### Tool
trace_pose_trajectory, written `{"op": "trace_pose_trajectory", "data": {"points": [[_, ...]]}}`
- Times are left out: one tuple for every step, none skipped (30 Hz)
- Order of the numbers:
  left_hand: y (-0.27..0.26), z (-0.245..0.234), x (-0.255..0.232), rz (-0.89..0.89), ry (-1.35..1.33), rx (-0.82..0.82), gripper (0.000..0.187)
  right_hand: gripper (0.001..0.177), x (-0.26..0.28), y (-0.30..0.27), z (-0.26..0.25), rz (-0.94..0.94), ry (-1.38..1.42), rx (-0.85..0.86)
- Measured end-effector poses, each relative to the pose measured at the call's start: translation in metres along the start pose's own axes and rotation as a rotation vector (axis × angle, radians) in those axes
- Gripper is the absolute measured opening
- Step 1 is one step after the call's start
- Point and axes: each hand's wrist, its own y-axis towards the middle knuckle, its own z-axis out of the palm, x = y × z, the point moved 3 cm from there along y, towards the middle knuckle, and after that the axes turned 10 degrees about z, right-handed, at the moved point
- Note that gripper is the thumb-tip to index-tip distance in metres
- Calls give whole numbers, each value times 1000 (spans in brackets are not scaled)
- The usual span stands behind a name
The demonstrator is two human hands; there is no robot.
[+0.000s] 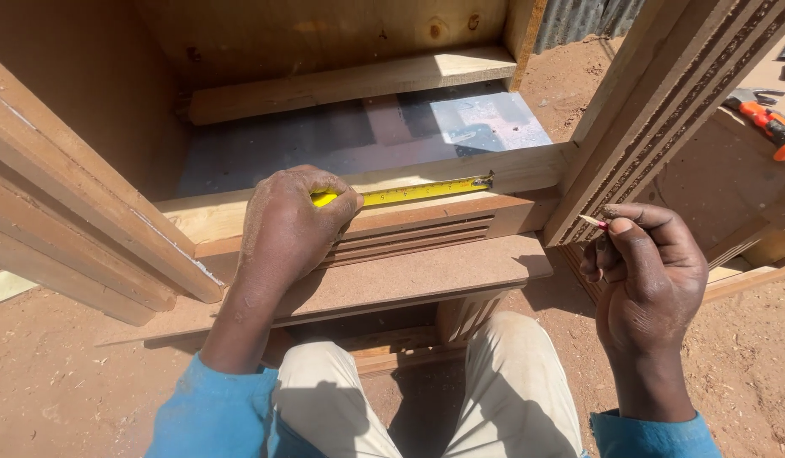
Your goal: The person measures the width of a wooden cabinet frame using a yellow tape measure and marks the measurements with a pencil. The person sits on the ground while performing the task.
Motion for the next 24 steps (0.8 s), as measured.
{"op": "trace_pose_trajectory", "data": {"points": [[3,6,-6,10,-31,7,22,8,1,0,-2,5,-8,-4],[5,10,-10,12,-33,7,22,8,1,0,-5,3,-9,-6],[7,15,-15,41,-41,11,22,8,1,0,-8,1,-9,-21],[9,20,-19,69,-49,16,23,8,2,1,-12,0,-9,-36],[11,21,-23,77,-52,17,23,8,3,2,-14,-6,-10,-42],[12,22,-25,76,-62,14,23,9,4,3,-16,-7,-38,-43],[10,23,-26,65,-70,15,23,10,4,2,-18,2,-68,-39],[9,26,-25,63,-72,21,23,10,6,-1,-20,6,-72,-42],[10,27,-23,75,-48,15,23,14,7,-1,-19,23,-79,-18],[11,27,-22,87,-23,10,23,19,8,-1,-18,40,-85,5],[12,25,-23,86,-21,9,23,19,10,-2,-16,41,-83,7],[12,24,-24,87,-33,19,24,17,11,-3,-15,79,-70,24],[11,23,-24,86,-44,32,25,16,11,-5,-13,119,-57,40],[9,23,-25,83,-41,33,25,16,10,-6,-14,122,-56,42],[10,23,-26,91,-45,29,24,15,10,-6,-15,124,-62,31],[10,23,-28,98,-49,25,24,14,10,-5,-15,126,-68,20],[11,25,-30,102,-52,27,24,14,10,-5,-16,124,-70,17],[12,27,-32,82,-30,37,23,15,8,-6,-17,121,-76,22],[13,29,-34,64,-10,46,22,16,8,-5,-17,116,-83,29],[15,31,-38,68,-15,45,22,16,7,-6,-18,111,-87,26],[16,34,-42,59,-16,61,22,16,7,-6,-19,120,-90,28],[17,37,-45,50,-18,78,24,17,6,-6,-20,130,-94,31],[17,40,-46,47,-20,74,24,17,5,-6,-21,129,-96,35],[17,42,-47,73,-30,60,23,17,4,-6,-24,133,-81,30]]}}
